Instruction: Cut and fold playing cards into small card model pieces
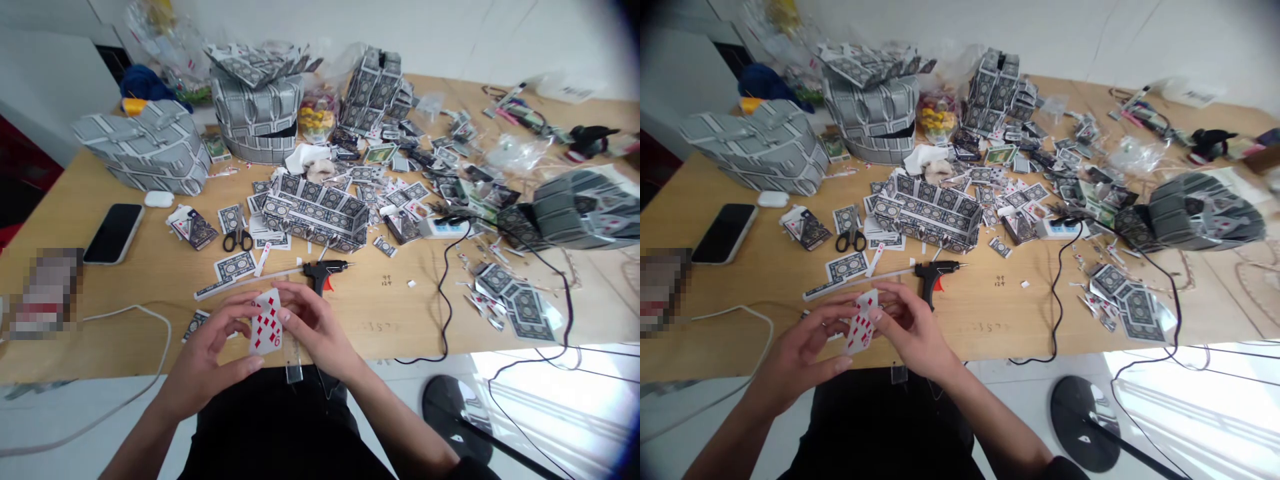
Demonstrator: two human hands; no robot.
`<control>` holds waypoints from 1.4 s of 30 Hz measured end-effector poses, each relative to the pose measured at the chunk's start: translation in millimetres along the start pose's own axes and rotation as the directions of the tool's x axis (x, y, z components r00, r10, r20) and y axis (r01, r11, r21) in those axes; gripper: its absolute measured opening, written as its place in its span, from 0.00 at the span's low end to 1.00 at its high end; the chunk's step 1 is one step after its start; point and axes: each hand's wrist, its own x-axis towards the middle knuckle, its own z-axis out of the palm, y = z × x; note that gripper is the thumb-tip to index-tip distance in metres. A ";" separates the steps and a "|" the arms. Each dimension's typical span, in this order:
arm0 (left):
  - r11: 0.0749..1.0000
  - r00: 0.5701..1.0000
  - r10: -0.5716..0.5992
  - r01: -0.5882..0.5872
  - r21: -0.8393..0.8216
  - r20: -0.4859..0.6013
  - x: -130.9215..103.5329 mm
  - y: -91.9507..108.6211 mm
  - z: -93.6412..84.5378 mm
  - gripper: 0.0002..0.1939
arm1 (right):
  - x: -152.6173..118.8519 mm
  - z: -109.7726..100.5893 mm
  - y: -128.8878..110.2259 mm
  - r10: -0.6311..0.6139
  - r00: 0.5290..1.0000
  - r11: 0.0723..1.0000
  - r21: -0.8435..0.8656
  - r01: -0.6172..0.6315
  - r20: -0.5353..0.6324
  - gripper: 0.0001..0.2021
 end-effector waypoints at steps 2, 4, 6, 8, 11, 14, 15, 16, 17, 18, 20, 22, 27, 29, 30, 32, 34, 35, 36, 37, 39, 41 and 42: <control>0.998 0.999 0.031 -0.032 0.062 0.017 1.7 1.1 -2.7 0.26 | -0.2 0.2 0.3 0.008 1.000 1.000 -0.012 -0.008 -0.003 0.23; 0.991 0.998 0.062 -0.064 0.121 0.022 3.2 1.2 -4.1 0.28 | -0.2 0.4 2.7 0.024 1.000 0.999 -0.024 -0.025 -0.013 0.26; 0.982 0.996 0.088 -0.089 0.166 0.010 3.5 1.1 -4.2 0.31 | 0.6 0.4 6.2 0.045 0.998 0.998 -0.032 -0.046 -0.034 0.29; 0.978 0.995 0.105 -0.102 0.180 -0.006 2.0 1.4 -2.7 0.34 | 2.5 0.4 9.9 0.061 0.996 0.998 -0.032 -0.063 -0.064 0.29; 0.991 0.995 0.087 -0.082 0.103 -0.044 -1.1 2.5 1.4 0.40 | 6.5 1.4 14.3 0.071 0.992 0.997 -0.032 -0.074 -0.101 0.26; 0.999 0.989 0.013 -0.018 -0.034 -0.149 -1.2 2.5 4.9 0.35 | 9.4 4.5 16.9 0.059 0.992 0.998 -0.031 -0.063 -0.111 0.20; 0.998 0.982 -0.006 -0.005 -0.058 -0.191 -0.4 2.0 5.3 0.33 | 9.9 5.9 17.3 0.058 0.992 0.998 -0.031 -0.062 -0.110 0.18; 0.998 0.974 -0.015 0.001 -0.065 -0.225 0.7 1.2 5.2 0.29 | 10.1 7.4 17.5 0.060 0.992 0.997 -0.031 -0.064 -0.109 0.18; 0.998 0.970 -0.017 0.003 -0.057 -0.243 1.8 0.2 4.7 0.25 | 10.1 8.7 17.4 0.066 0.992 0.997 -0.030 -0.070 -0.105 0.17; 0.999 0.971 -0.015 0.007 -0.035 -0.240 2.7 -0.9 3.8 0.21 | 9.9 9.9 17.1 0.073 0.992 0.997 -0.028 -0.076 -0.100 0.17; 0.999 0.981 -0.024 0.029 0.025 -0.191 3.8 -3.4 1.8 0.14 | 9.2 11.5 15.9 0.089 0.993 0.996 -0.022 -0.091 -0.083 0.16; 0.995 0.990 -0.045 0.056 0.079 -0.133 3.6 -5.7 0.5 0.12 | 8.3 12.2 14.5 0.093 0.994 0.995 -0.020 -0.095 -0.061 0.16; 0.992 0.991 -0.096 0.104 0.075 -0.096 1.2 -9.2 1.9 0.13 | 6.1 13.6 14.7 0.077 0.997 0.995 -0.058 -0.076 0.006 0.13; 0.987 0.984 -0.136 0.145 0.072 -0.114 -0.6 -9.0 1.9 0.14 | 5.7 13.6 16.1 0.090 0.996 0.993 -0.080 -0.088 0.019 0.13; 0.985 0.980 -0.149 0.159 0.069 -0.132 -1.7 -8.3 1.4 0.14 | 5.7 13.0 16.6 0.097 0.995 0.991 -0.095 -0.094 0.024 0.12; 0.985 0.966 -0.161 0.171 0.037 -0.203 -3.9 -5.6 -0.9 0.15 | 6.7 10.2 16.6 0.082 0.997 0.983 -0.166 -0.080 0.010 0.10; 0.985 0.939 -0.173 0.168 -0.046 -0.297 -5.6 -1.3 -3.9 0.14 | 8.7 5.3 15.0 -0.001 0.999 0.945 -0.326 -0.011 -0.036 0.09; 0.982 0.924 -0.184 0.159 -0.101 -0.335 -6.1 1.1 -5.4 0.14 | 9.9 2.6 14.0 -0.068 0.997 0.898 -0.439 0.041 -0.044 0.08; 0.976 0.912 -0.197 0.148 -0.159 -0.361 -6.4 3.5 -6.7 0.13 | 11.2 0.0 13.2 -0.137 0.990 0.824 -0.558 0.101 -0.023 0.08; 0.968 0.905 -0.208 0.136 -0.211 -0.371 -6.6 5.5 -7.7 0.13 | 12.5 -2.3 12.7 -0.192 0.981 0.732 -0.662 0.163 0.029 0.10; 0.954 0.902 -0.218 0.117 -0.276 -0.372 -7.0 8.0 -8.9 0.12 | 14.6 -5.0 13.8 -0.231 0.959 0.547 -0.793 0.268 0.165 0.16; 0.953 0.902 -0.224 0.124 -0.277 -0.370 -8.2 8.2 -9.4 0.11 | 16.3 -5.3 17.5 -0.194 0.946 0.416 -0.852 0.320 0.260 0.23; 0.956 0.904 -0.225 0.132 -0.263 -0.364 -8.9 7.7 -9.6 0.11 | 16.9 -4.9 20.0 -0.168 0.944 0.372 -0.868 0.328 0.284 0.27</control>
